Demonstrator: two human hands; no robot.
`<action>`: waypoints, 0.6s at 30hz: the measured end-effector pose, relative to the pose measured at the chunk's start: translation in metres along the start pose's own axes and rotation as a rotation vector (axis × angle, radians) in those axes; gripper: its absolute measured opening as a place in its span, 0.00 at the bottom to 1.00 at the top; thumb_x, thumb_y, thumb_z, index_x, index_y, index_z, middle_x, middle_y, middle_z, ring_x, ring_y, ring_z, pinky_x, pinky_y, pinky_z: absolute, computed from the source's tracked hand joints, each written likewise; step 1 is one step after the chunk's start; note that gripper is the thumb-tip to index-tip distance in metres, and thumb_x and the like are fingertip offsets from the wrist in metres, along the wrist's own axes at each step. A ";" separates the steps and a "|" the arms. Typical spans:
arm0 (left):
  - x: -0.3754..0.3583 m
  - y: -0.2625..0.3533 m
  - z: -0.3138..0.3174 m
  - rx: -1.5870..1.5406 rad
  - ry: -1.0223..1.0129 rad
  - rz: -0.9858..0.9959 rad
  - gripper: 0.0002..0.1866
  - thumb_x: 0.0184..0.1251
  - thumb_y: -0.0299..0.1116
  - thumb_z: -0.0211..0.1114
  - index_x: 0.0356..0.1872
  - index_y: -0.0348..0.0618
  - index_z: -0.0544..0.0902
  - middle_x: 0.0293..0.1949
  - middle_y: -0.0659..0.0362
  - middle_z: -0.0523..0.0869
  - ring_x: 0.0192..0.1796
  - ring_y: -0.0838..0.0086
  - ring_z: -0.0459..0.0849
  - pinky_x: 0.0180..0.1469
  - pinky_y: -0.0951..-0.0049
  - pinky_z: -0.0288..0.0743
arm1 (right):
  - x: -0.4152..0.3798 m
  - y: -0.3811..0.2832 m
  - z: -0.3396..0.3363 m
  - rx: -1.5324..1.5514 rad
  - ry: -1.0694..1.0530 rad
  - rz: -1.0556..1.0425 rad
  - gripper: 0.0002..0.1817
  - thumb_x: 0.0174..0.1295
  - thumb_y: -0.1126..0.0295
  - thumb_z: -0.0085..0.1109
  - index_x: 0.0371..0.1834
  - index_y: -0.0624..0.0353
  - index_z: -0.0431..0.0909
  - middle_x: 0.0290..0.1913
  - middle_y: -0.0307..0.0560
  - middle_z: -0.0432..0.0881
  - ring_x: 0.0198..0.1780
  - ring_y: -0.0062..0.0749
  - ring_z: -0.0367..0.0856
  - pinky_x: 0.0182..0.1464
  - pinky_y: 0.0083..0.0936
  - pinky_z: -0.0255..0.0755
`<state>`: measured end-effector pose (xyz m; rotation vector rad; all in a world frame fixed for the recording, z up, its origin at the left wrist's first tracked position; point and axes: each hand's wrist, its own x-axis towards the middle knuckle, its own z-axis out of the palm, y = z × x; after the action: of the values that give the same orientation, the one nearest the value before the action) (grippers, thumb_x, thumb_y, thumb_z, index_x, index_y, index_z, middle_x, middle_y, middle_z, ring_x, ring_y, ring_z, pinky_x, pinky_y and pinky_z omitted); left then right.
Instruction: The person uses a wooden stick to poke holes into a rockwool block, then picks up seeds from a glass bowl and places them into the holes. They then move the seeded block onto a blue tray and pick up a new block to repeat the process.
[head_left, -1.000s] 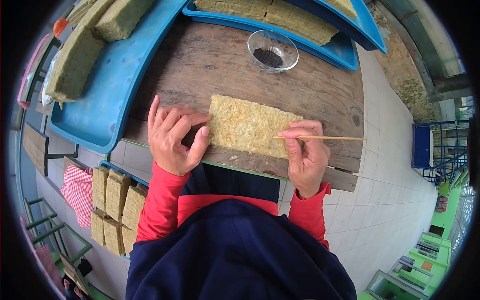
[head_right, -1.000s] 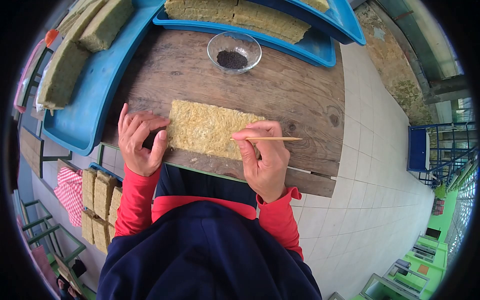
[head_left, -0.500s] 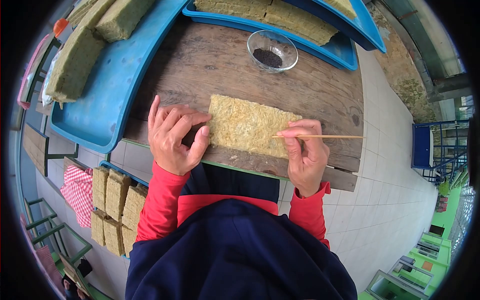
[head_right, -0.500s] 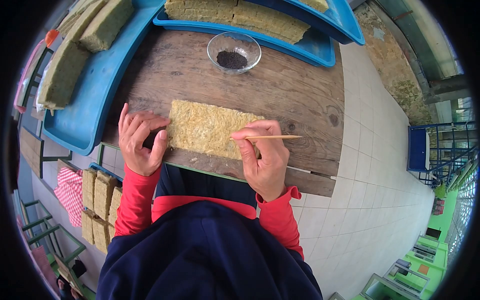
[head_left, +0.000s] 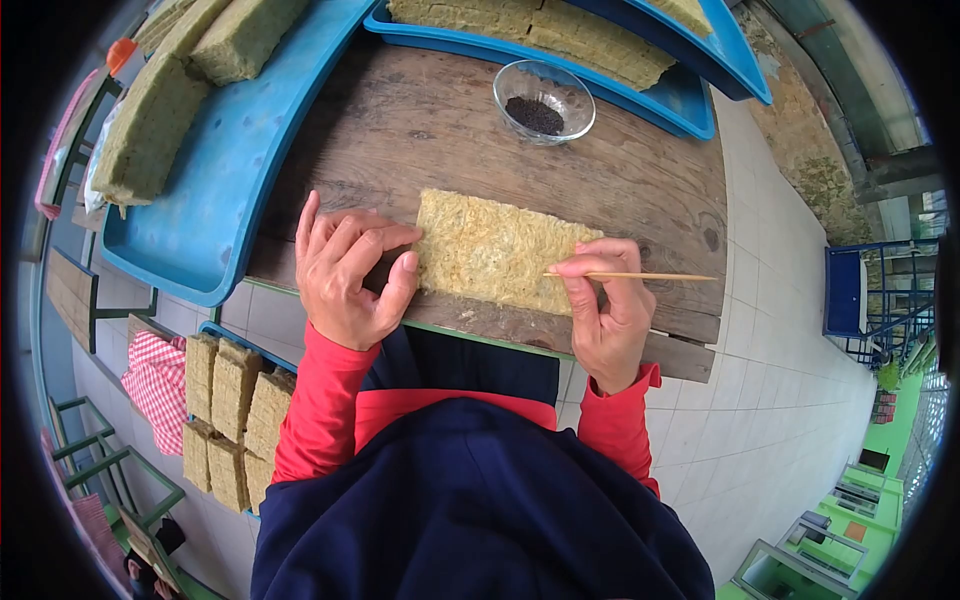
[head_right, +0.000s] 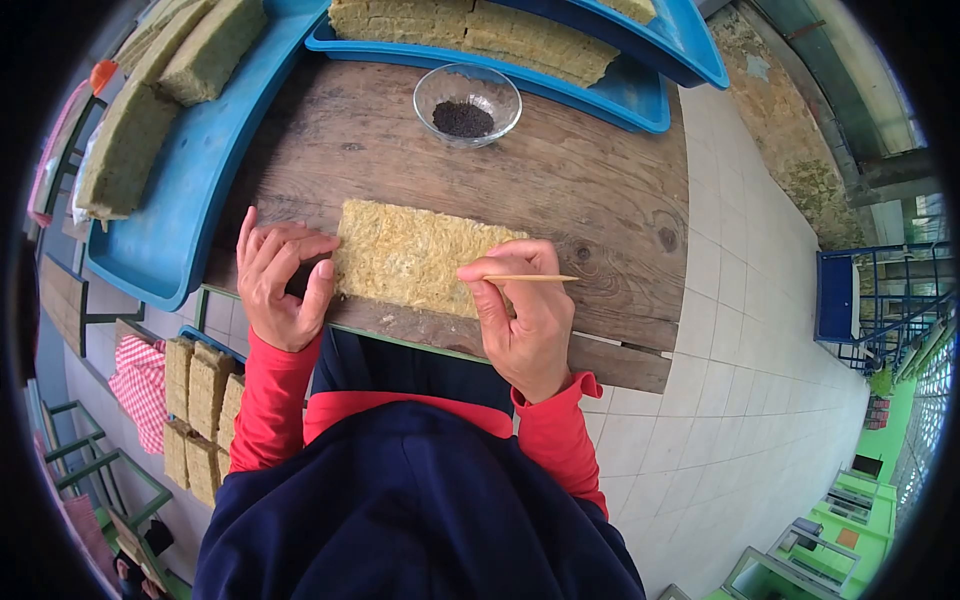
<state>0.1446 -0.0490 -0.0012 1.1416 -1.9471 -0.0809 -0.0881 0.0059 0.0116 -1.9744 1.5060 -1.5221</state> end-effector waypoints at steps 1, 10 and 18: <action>0.000 0.000 0.000 -0.001 0.000 0.000 0.07 0.49 0.37 0.67 0.30 0.50 0.88 0.31 0.62 0.86 0.42 0.65 0.83 0.70 0.50 0.59 | 0.000 0.000 0.000 -0.005 -0.004 -0.010 0.04 0.58 0.77 0.65 0.35 0.57 0.83 0.31 0.43 0.82 0.40 0.38 0.78 0.38 0.29 0.72; -0.001 0.000 -0.001 -0.012 -0.027 -0.008 0.10 0.53 0.38 0.64 0.31 0.44 0.87 0.32 0.59 0.86 0.44 0.62 0.83 0.70 0.49 0.58 | -0.003 0.002 -0.002 0.082 0.032 0.051 0.03 0.59 0.78 0.64 0.35 0.57 0.83 0.34 0.46 0.81 0.40 0.37 0.79 0.39 0.28 0.73; -0.002 -0.004 -0.004 -0.112 0.003 -0.001 0.08 0.50 0.36 0.64 0.27 0.45 0.85 0.31 0.60 0.86 0.43 0.62 0.83 0.70 0.49 0.58 | -0.002 -0.008 0.007 0.181 -0.007 0.033 0.04 0.60 0.79 0.62 0.36 0.59 0.81 0.36 0.48 0.79 0.41 0.37 0.80 0.42 0.27 0.74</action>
<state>0.1505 -0.0481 -0.0019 1.0678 -1.9147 -0.1863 -0.0772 0.0090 0.0129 -1.8418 1.3389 -1.5759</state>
